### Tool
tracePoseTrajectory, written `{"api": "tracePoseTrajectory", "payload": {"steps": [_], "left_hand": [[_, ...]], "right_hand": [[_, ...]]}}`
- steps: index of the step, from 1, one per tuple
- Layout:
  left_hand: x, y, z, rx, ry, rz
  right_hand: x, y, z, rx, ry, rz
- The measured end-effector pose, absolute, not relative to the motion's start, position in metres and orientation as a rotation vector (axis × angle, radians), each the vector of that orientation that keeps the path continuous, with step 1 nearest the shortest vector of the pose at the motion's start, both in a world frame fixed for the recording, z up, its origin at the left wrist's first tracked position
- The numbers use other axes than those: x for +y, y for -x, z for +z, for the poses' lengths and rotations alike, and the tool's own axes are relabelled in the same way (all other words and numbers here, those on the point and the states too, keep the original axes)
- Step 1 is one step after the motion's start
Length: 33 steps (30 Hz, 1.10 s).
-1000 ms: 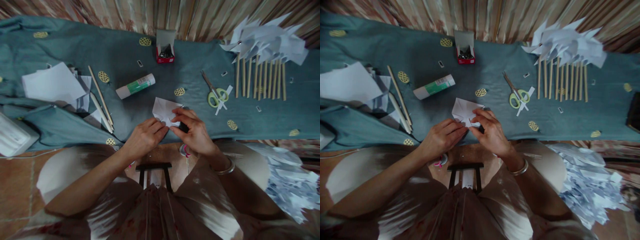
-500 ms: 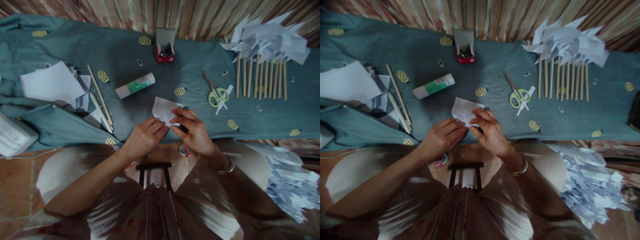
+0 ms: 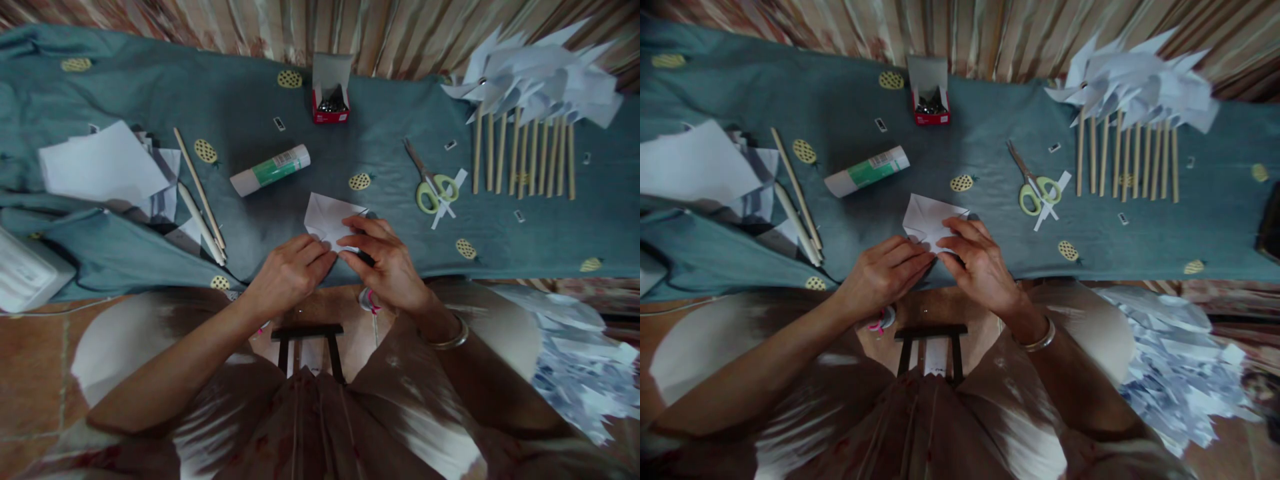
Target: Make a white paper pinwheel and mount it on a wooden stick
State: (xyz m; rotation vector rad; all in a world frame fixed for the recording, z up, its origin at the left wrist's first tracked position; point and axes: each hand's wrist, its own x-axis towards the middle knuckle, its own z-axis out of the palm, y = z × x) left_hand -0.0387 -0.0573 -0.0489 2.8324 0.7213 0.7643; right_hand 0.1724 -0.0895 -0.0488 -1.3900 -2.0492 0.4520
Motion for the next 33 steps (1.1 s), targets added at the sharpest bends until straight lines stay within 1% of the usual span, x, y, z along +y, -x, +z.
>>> {"api": "tracePoseTrajectory", "payload": {"steps": [14,24,29,33], "left_hand": [[-0.057,0.039,-0.049,0.736,-2.805,0.694],[-0.056,0.039,-0.049,0.738,-2.821,0.673],[-0.056,0.038,-0.047,0.756,-2.807,0.666],[-0.057,0.038,-0.046,0.76,-2.799,0.671]], "right_hand": [[-0.092,-0.171,-0.047,-2.182,1.466,0.456],[-0.098,-0.163,-0.053,-2.254,1.49,0.343],[-0.099,-0.157,-0.059,-2.283,1.438,0.219],[-0.097,-0.155,-0.059,-2.272,1.424,0.23]]}}
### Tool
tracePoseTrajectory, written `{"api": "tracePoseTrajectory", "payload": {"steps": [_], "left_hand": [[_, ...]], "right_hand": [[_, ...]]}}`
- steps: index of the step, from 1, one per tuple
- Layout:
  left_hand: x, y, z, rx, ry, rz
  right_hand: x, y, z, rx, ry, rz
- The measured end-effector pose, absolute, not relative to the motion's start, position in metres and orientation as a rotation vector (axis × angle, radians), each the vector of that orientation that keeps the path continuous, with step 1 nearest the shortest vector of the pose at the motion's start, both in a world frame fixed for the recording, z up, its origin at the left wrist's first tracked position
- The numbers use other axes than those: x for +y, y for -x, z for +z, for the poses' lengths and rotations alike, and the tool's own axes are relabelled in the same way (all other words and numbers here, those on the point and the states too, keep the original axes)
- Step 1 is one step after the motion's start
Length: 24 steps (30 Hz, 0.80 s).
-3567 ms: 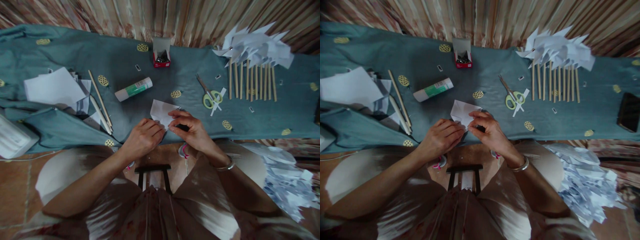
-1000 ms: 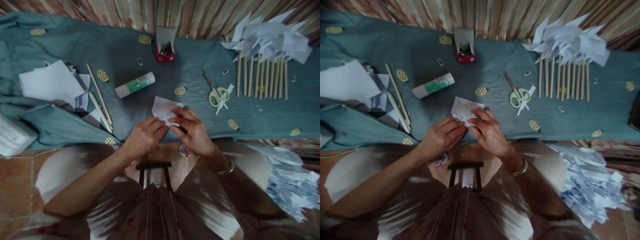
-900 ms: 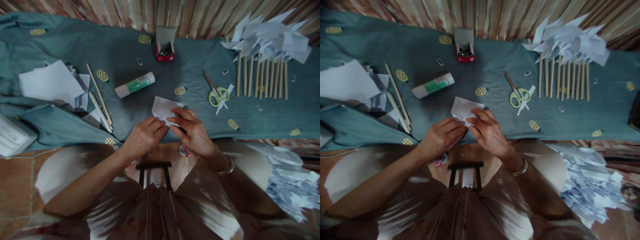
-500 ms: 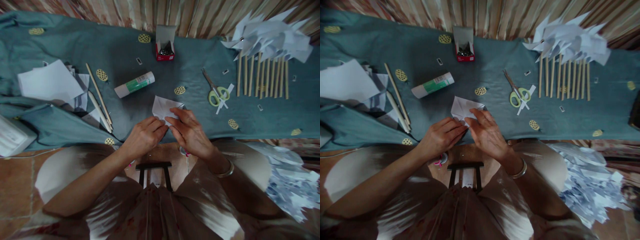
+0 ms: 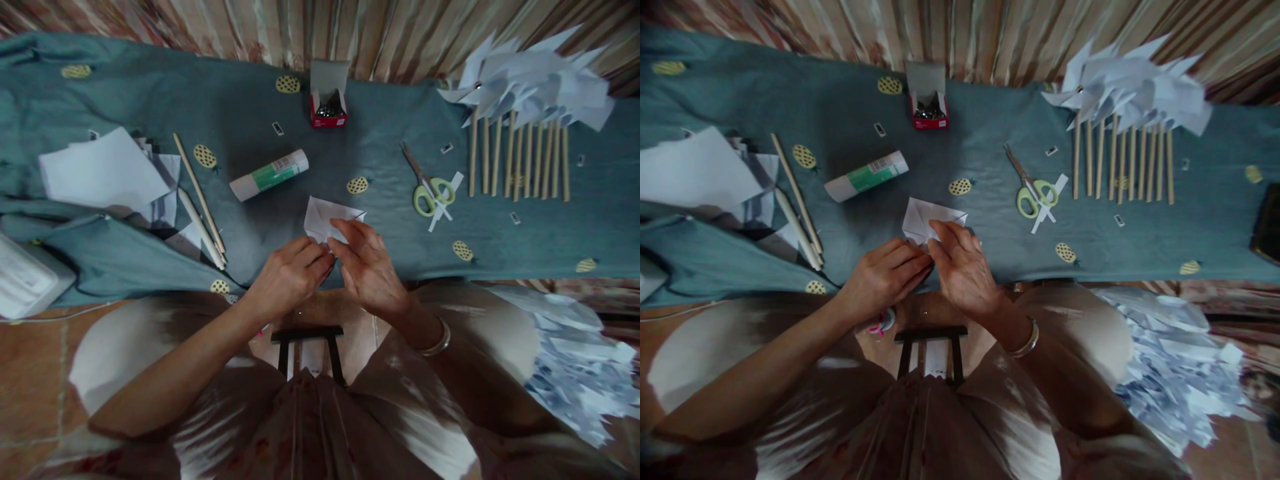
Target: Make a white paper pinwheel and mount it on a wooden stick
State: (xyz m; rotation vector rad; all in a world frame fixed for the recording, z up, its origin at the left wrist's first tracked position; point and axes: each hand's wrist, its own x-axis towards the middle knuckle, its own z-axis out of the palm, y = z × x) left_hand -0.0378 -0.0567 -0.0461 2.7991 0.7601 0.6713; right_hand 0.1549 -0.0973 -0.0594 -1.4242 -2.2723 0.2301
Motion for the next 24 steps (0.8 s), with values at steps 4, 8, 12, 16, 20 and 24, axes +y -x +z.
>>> {"api": "tracePoseTrajectory", "payload": {"steps": [4,8,12,16,20,24], "left_hand": [[-0.056,0.039,-0.046,0.759,-2.802,0.684],[-0.056,0.039,-0.048,0.762,-2.806,0.704],[-0.057,0.039,-0.049,0.751,-2.823,0.728],[-0.057,0.039,-0.048,0.745,-2.832,0.728],[-0.054,0.042,-0.047,0.752,-2.835,0.702],[-0.049,0.048,-0.047,0.754,-2.848,0.745]], "right_hand": [[-0.097,-0.161,-0.056,-2.237,1.421,0.325],[-0.094,-0.172,-0.052,-2.131,1.422,0.436],[-0.082,-0.183,-0.052,-2.031,1.524,0.405],[-0.068,-0.189,-0.053,-2.045,1.533,0.411],[-0.063,-0.192,-0.046,-2.061,1.5,0.432],[-0.066,-0.194,-0.041,-2.054,1.49,0.445]]}}
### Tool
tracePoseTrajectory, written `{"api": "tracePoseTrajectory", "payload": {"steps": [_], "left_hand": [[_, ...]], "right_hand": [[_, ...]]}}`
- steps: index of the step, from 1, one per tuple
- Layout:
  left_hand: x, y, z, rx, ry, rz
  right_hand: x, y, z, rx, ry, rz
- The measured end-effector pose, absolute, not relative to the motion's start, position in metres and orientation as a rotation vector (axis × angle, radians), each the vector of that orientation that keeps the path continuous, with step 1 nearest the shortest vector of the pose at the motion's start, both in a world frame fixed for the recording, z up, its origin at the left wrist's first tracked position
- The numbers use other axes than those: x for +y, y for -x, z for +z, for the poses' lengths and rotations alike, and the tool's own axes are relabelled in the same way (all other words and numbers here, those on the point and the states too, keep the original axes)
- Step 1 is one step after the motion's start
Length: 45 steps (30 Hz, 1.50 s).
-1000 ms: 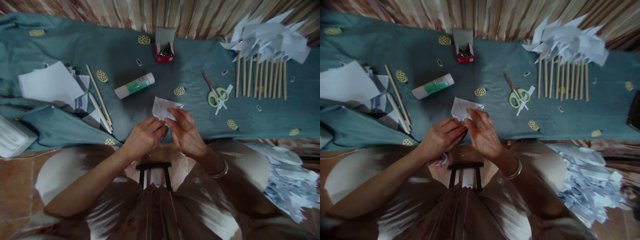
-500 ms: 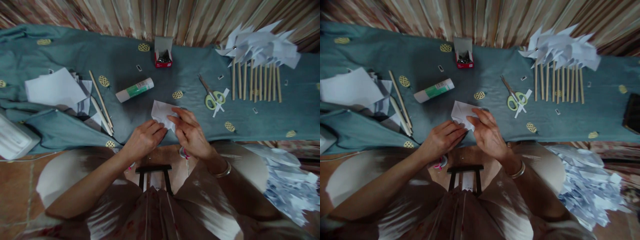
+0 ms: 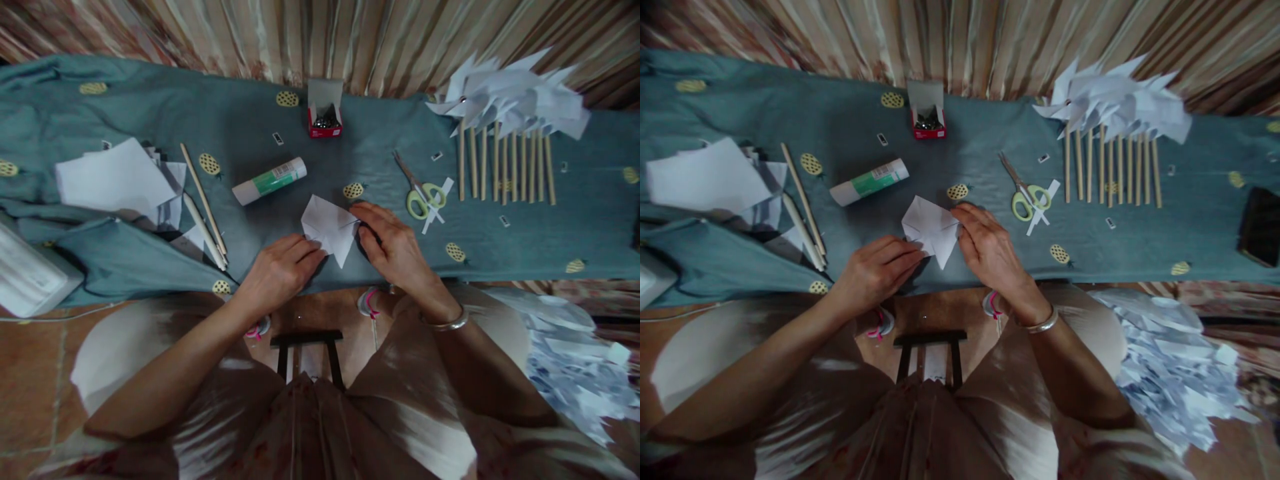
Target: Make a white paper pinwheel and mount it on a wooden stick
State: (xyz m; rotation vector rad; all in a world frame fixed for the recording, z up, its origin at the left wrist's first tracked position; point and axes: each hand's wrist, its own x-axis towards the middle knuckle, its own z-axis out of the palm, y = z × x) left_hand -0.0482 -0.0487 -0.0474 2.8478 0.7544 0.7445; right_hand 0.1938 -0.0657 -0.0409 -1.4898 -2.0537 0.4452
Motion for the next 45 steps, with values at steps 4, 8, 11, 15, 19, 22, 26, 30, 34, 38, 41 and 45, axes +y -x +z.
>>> {"api": "tracePoseTrajectory", "payload": {"steps": [4,8,11,15,19,22,26,30,34,38,41,45], "left_hand": [[-0.041,0.055,-0.046,0.784,-2.871,0.744],[-0.035,0.06,-0.045,0.83,-2.865,0.744],[-0.034,0.06,-0.044,0.857,-2.847,0.734],[-0.035,0.058,-0.046,0.862,-2.842,0.738],[-0.036,0.057,-0.049,0.849,-2.825,0.757],[-0.036,0.057,-0.05,0.857,-2.8,0.743],[-0.035,0.057,-0.05,0.87,-2.8,0.733],[-0.037,0.053,-0.048,0.835,-2.815,0.787],[-0.043,0.04,-0.044,0.794,-2.842,0.787],[-0.045,0.028,-0.042,0.811,-2.916,0.697],[-0.045,0.023,-0.041,0.858,-2.963,0.653],[-0.047,0.021,-0.038,0.876,-3.03,0.621]], "right_hand": [[-0.071,-0.194,-0.04,-2.03,1.498,0.451],[-0.073,-0.194,-0.041,-1.986,1.49,0.487],[-0.073,-0.193,-0.041,-1.929,1.499,0.553],[-0.071,-0.189,-0.041,-1.822,1.513,0.637],[-0.074,-0.188,-0.042,-1.777,1.523,0.661],[-0.076,-0.191,-0.044,-1.739,1.571,0.712],[-0.074,-0.195,-0.045,-1.678,1.639,0.661],[-0.067,-0.194,-0.044,-1.721,1.593,0.497],[-0.062,-0.191,-0.045,-1.831,1.55,0.453],[-0.062,-0.19,-0.047,-1.873,1.542,0.416],[-0.064,-0.192,-0.047,-1.875,1.541,0.421],[-0.067,-0.196,-0.044,-1.867,1.544,0.477]]}}
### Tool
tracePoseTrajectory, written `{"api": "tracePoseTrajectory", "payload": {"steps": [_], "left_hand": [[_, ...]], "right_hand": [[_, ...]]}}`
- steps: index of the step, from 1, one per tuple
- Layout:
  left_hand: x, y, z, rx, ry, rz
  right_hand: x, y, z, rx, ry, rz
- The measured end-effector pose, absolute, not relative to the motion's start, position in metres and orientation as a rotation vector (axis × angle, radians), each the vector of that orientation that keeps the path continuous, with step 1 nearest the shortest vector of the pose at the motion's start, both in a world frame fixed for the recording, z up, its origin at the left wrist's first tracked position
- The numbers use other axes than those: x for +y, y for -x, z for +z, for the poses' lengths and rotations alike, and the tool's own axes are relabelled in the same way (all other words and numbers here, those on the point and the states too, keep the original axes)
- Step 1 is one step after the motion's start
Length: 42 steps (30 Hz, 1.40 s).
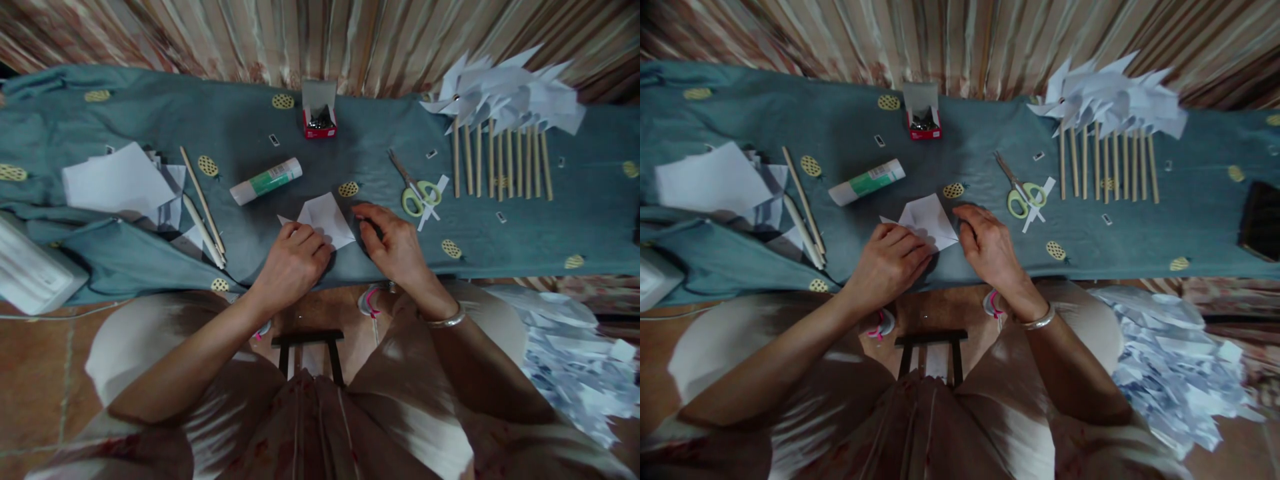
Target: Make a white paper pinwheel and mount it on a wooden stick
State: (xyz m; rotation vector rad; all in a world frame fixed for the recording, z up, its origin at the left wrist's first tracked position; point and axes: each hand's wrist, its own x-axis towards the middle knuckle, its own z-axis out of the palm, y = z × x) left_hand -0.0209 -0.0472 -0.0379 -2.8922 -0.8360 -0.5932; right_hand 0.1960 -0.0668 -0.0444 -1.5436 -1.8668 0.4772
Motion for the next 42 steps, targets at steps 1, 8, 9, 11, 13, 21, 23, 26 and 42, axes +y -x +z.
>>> {"api": "tracePoseTrajectory", "payload": {"steps": [1,8,9,11,13,21,23,26,42], "left_hand": [[-0.048,0.021,-0.037,-0.829,2.886,-0.579],[-0.051,0.02,-0.037,-0.824,2.89,-0.573],[-0.051,0.02,-0.037,-0.822,2.894,-0.568],[-0.051,0.021,-0.036,-0.815,2.892,-0.578],[-0.051,0.022,-0.036,-0.792,2.884,-0.625],[-0.055,0.029,-0.034,-0.629,2.918,-0.673],[-0.057,0.03,-0.034,-0.603,2.94,-0.676],[-0.06,0.032,-0.036,-0.58,2.972,-0.68],[-0.064,0.036,-0.041,-0.583,3.043,-0.746]], "right_hand": [[-0.067,-0.198,-0.044,-1.872,1.535,0.499],[-0.071,-0.208,-0.045,-1.929,1.419,0.728],[-0.072,-0.209,-0.044,-1.921,1.423,0.748],[-0.074,-0.209,-0.042,-1.909,1.425,0.775],[-0.077,-0.209,-0.038,-1.91,1.416,0.784],[-0.092,-0.206,-0.031,-1.996,1.357,0.718],[-0.095,-0.206,-0.033,-2.032,1.339,0.714],[-0.099,-0.207,-0.035,-2.078,1.326,0.698],[-0.104,-0.199,-0.037,-2.18,1.27,0.609]]}}
